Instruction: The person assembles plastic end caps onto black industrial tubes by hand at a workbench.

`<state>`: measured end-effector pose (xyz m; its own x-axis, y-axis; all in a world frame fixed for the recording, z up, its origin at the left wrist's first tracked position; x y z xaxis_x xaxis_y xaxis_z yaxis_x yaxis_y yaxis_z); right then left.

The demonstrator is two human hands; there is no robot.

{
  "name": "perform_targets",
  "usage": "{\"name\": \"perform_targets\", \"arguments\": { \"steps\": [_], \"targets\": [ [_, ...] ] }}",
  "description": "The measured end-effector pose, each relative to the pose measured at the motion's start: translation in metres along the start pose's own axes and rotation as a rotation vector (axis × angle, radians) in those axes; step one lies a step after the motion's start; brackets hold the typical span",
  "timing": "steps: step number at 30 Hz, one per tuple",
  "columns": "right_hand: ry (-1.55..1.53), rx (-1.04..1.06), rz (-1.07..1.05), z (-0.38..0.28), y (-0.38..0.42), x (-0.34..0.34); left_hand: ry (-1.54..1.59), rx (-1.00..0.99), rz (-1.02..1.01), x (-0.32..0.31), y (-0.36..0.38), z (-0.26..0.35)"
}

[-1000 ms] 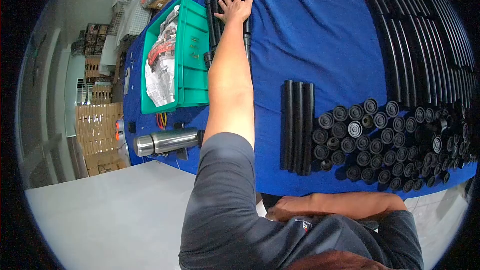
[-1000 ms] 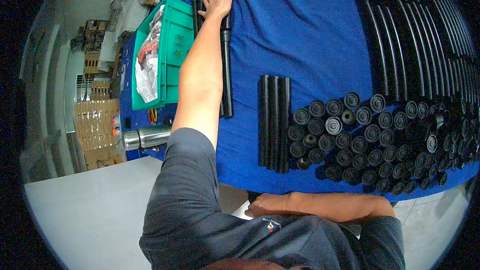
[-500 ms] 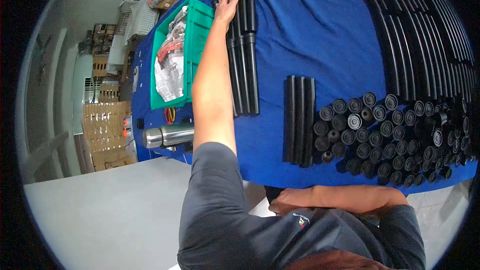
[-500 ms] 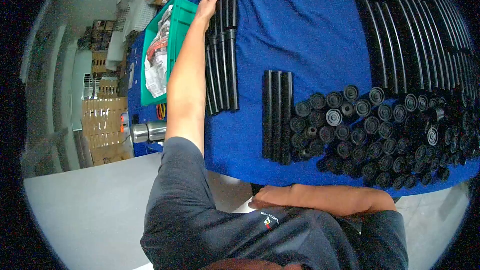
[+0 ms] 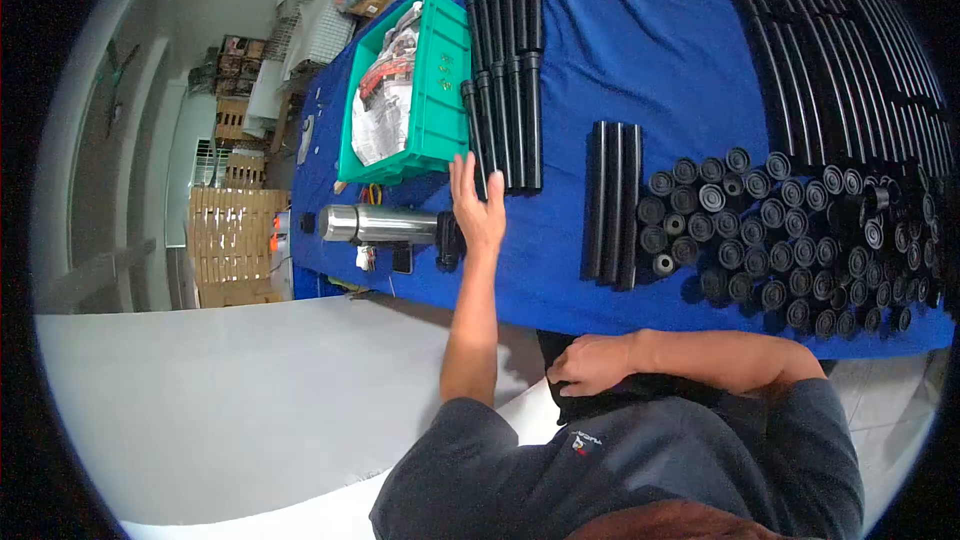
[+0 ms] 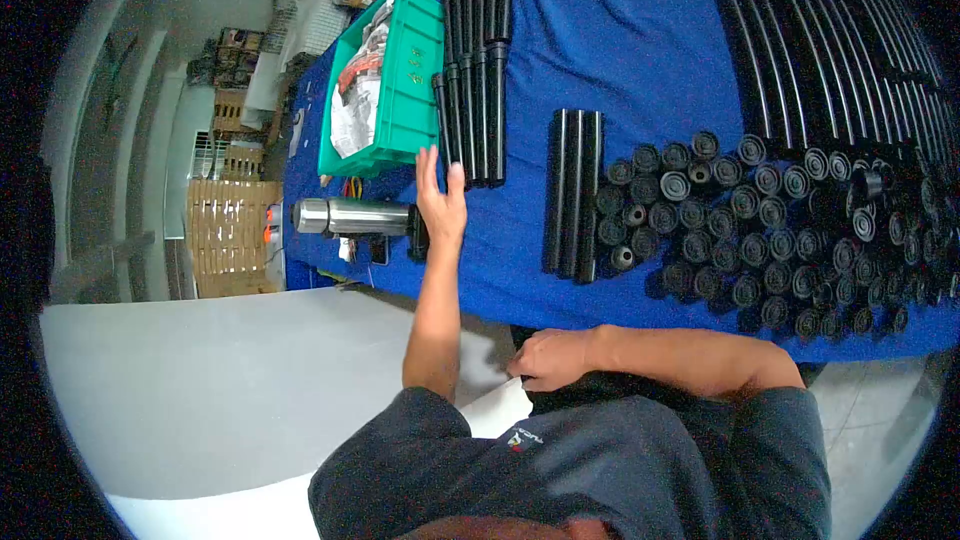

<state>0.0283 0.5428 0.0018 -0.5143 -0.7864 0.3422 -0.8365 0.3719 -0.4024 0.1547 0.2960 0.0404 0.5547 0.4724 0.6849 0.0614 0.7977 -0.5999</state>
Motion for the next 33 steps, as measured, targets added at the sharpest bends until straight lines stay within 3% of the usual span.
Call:
{"name": "perform_targets", "arguments": {
  "steps": [4, 7, 9, 11, 14, 17, 20, 25, 33],
  "targets": [
    [0.078, 0.022, -0.015, -0.009, 0.001, 0.004, 0.082, 0.308, 0.094, 0.005, 0.059, -0.028],
    [0.299, 0.016, -0.14, 0.001, 0.005, -0.016, 0.102, 0.381, 0.111, -0.003, 0.058, -0.035],
    [0.504, -0.022, -0.256, 0.013, 0.01, -0.032, 0.051, 0.299, 0.137, -0.003, 0.058, -0.037],
    [0.725, -0.093, -0.398, 0.028, 0.015, -0.05, 0.119, 0.382, 0.155, -0.003, 0.059, -0.043],
    [0.586, -0.276, -0.13, 0.066, 0.044, -0.076, 0.082, 0.379, 0.164, 0.0, 0.057, -0.035],
    [0.491, -0.52, 0.281, 0.076, 0.088, -0.055, 0.072, 0.38, 0.18, -0.002, 0.057, -0.041],
    [0.427, -0.991, 0.556, 0.155, 0.182, -0.065, -0.005, 0.313, 0.162, 0.001, 0.055, -0.033],
    [0.443, -1.116, 0.411, 0.098, 0.235, -0.005, -0.022, 0.331, 0.142, 0.001, 0.051, -0.028],
    [0.436, -1.157, 0.35, 0.058, 0.221, -0.006, -0.035, 0.309, 0.117, -0.003, 0.053, -0.034]
  ]
}}
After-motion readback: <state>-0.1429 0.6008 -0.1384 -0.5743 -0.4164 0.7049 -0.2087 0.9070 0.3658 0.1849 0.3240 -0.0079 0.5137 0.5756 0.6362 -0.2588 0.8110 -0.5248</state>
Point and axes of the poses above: each hand's wrist, its own y-axis away from the middle knuckle, its own x-axis out of the back of the hand, z = x × y, the point moved 6 cm from there along -y, towards the middle knuckle, and after that the axes turned 9 degrees about z, right-handed, at the moved point
